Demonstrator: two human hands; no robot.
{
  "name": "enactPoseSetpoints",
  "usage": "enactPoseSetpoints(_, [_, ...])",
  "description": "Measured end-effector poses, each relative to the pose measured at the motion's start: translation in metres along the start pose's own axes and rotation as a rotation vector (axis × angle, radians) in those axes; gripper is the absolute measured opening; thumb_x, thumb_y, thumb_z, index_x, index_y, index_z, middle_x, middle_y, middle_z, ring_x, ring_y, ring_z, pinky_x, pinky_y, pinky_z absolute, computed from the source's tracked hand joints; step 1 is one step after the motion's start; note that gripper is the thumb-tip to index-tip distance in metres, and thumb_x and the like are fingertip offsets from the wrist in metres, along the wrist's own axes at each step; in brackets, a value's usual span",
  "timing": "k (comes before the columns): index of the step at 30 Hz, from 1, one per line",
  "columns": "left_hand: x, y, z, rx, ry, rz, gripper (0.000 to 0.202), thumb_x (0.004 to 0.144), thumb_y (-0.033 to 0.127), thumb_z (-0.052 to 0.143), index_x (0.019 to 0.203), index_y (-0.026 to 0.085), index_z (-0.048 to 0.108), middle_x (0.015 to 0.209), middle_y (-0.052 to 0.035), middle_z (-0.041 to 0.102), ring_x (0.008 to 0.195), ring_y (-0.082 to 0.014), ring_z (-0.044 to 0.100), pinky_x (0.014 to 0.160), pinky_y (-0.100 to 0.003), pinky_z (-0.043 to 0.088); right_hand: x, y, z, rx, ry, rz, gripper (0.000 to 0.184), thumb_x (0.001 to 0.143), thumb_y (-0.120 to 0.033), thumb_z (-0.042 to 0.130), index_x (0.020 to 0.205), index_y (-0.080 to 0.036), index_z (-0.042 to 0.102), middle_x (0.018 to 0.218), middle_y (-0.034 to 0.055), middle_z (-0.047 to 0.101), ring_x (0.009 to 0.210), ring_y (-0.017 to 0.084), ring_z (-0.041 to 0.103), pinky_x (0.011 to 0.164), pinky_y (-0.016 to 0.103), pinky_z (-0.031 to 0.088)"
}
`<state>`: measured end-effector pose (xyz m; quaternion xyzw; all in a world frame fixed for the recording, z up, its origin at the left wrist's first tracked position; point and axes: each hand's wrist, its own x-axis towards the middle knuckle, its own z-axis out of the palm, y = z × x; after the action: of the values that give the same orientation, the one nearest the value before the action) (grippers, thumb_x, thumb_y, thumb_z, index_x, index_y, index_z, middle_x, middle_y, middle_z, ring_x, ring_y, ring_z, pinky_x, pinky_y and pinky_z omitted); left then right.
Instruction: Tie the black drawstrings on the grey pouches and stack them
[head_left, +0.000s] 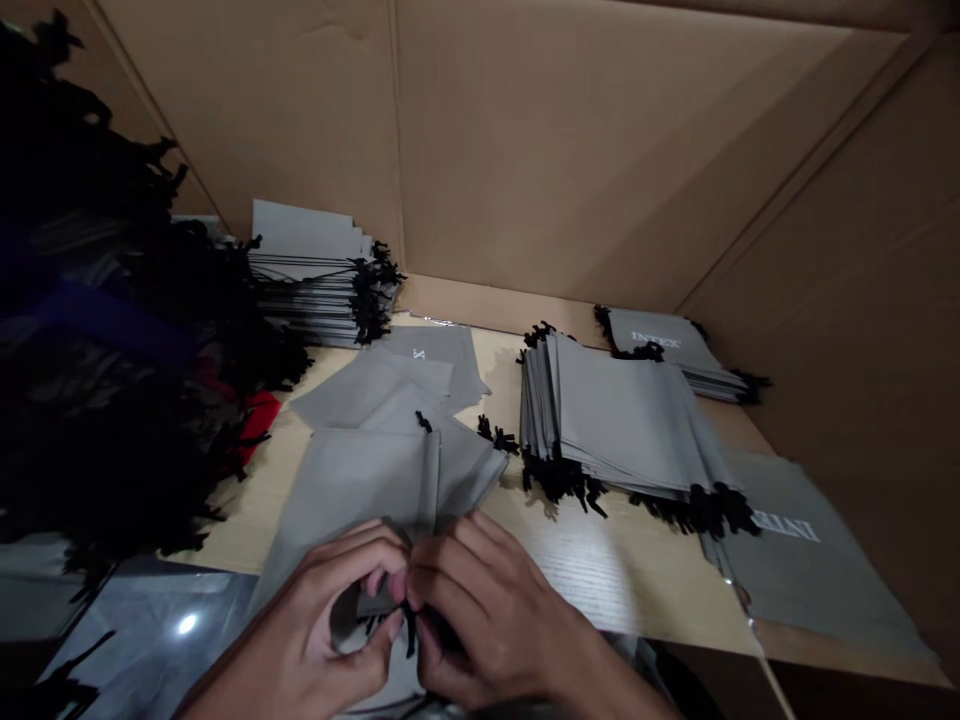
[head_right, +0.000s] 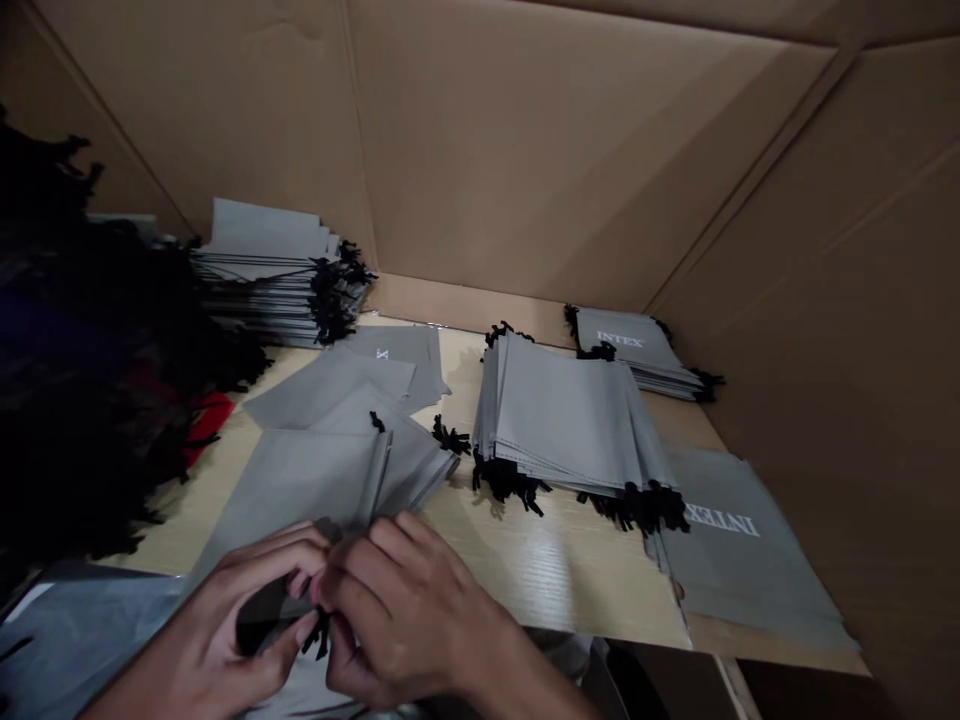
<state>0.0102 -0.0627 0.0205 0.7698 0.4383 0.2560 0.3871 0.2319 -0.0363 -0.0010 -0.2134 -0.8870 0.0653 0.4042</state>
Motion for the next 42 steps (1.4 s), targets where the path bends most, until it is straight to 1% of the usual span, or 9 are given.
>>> enactPoseSetpoints(6, [0.001, 0.0, -0.002, -0.244, 0.084, -0.121, 0.007, 0.088, 0.022, 0.06, 0.086, 0.024, 0.054, 0.082, 0.0012, 0.054, 0.076, -0.0174, 0.054, 0.068, -0.025, 0.05, 0.009, 0.01, 0.005, -0.124, 0.079, -0.183, 0.019, 0.091, -0.017, 0.058, 0.103, -0.013, 0.071, 0.098, 0.0089, 0.074, 0.076, 0.02, 0.055, 0.066, 0.037, 0.04])
enactPoseSetpoints(9, [0.002, -0.002, -0.003, -0.393, 0.118, -0.204, 0.016, 0.091, 0.035, 0.066, 0.083, 0.024, 0.058, 0.077, 0.0008, 0.053, 0.072, -0.0179, 0.053, 0.062, -0.025, 0.05, 0.017, 0.017, 0.006, -0.165, 0.112, -0.297, 0.019, 0.095, -0.017, 0.055, 0.098, -0.014, 0.074, 0.105, 0.0096, 0.074, 0.08, 0.019, 0.056, 0.069, 0.037, 0.042])
enactPoseSetpoints(12, [0.002, -0.004, -0.004, -0.463, 0.177, -0.236, 0.022, 0.096, 0.045, 0.066, 0.091, 0.024, 0.067, 0.081, -0.0006, 0.06, 0.075, -0.0191, 0.059, 0.064, -0.025, 0.054, 0.027, 0.022, 0.006, -0.169, 0.113, -0.332, 0.02, 0.096, -0.016, 0.055, 0.096, -0.014, 0.074, 0.105, 0.0099, 0.074, 0.081, 0.02, 0.056, 0.071, 0.037, 0.045])
enactPoseSetpoints(17, [0.003, -0.003, -0.016, -0.17, 0.175, -0.131, 0.005, 0.1, 0.024, 0.062, 0.095, 0.025, 0.063, 0.089, 0.0005, 0.067, 0.084, -0.0174, 0.067, 0.076, -0.024, 0.056, 0.035, 0.027, 0.0, -0.042, 0.065, -0.166, 0.022, 0.087, -0.01, 0.059, 0.106, -0.012, 0.07, 0.092, 0.0085, 0.074, 0.076, 0.021, 0.055, 0.064, 0.036, 0.045])
enactPoseSetpoints(22, [0.01, 0.01, -0.03, 0.052, 0.16, 0.011, 0.019, 0.091, 0.008, 0.063, 0.094, 0.026, 0.061, 0.093, 0.0057, 0.071, 0.085, -0.0116, 0.071, 0.077, -0.019, 0.053, 0.032, 0.028, -0.013, -0.045, 0.015, -0.216, 0.03, 0.087, -0.006, 0.06, 0.116, -0.009, 0.07, 0.099, 0.0093, 0.078, 0.08, 0.022, 0.058, 0.067, 0.037, 0.049])
enactPoseSetpoints(27, [0.014, 0.017, -0.034, 0.078, 0.125, 0.06, 0.022, 0.089, 0.005, 0.065, 0.091, 0.026, 0.061, 0.09, 0.0077, 0.071, 0.08, -0.0092, 0.071, 0.075, -0.016, 0.052, 0.031, 0.028, -0.021, -0.044, -0.055, -0.231, 0.026, 0.091, -0.009, 0.063, 0.115, -0.009, 0.071, 0.102, 0.0075, 0.079, 0.082, 0.021, 0.06, 0.068, 0.037, 0.047])
enactPoseSetpoints(33, [0.014, 0.008, -0.031, 0.044, 0.085, 0.074, 0.022, 0.089, 0.005, 0.065, 0.089, 0.026, 0.059, 0.089, 0.0065, 0.07, 0.078, -0.0104, 0.069, 0.071, -0.018, 0.051, 0.036, 0.034, -0.026, -0.078, -0.153, -0.297, 0.012, 0.098, -0.019, 0.062, 0.101, -0.015, 0.073, 0.102, 0.0067, 0.076, 0.082, 0.019, 0.054, 0.069, 0.036, 0.042])
enactPoseSetpoints(37, [0.014, 0.003, -0.023, 0.095, 0.092, 0.056, 0.023, 0.084, 0.006, 0.063, 0.085, 0.026, 0.053, 0.08, 0.0074, 0.063, 0.072, -0.0113, 0.063, 0.067, -0.02, 0.048, 0.042, 0.037, -0.028, -0.063, -0.263, -0.312, 0.008, 0.096, -0.019, 0.063, 0.1, -0.015, 0.069, 0.098, 0.0057, 0.073, 0.083, 0.02, 0.051, 0.071, 0.037, 0.04])
enactPoseSetpoints(42, [0.014, 0.005, -0.013, 0.126, 0.176, 0.045, 0.022, 0.082, 0.006, 0.06, 0.08, 0.025, 0.05, 0.077, 0.0059, 0.06, 0.07, -0.0136, 0.062, 0.069, -0.023, 0.05, 0.038, 0.033, -0.017, -0.02, -0.138, -0.232, 0.017, 0.086, -0.016, 0.058, 0.101, -0.014, 0.066, 0.089, 0.0047, 0.069, 0.076, 0.02, 0.048, 0.067, 0.036, 0.036])
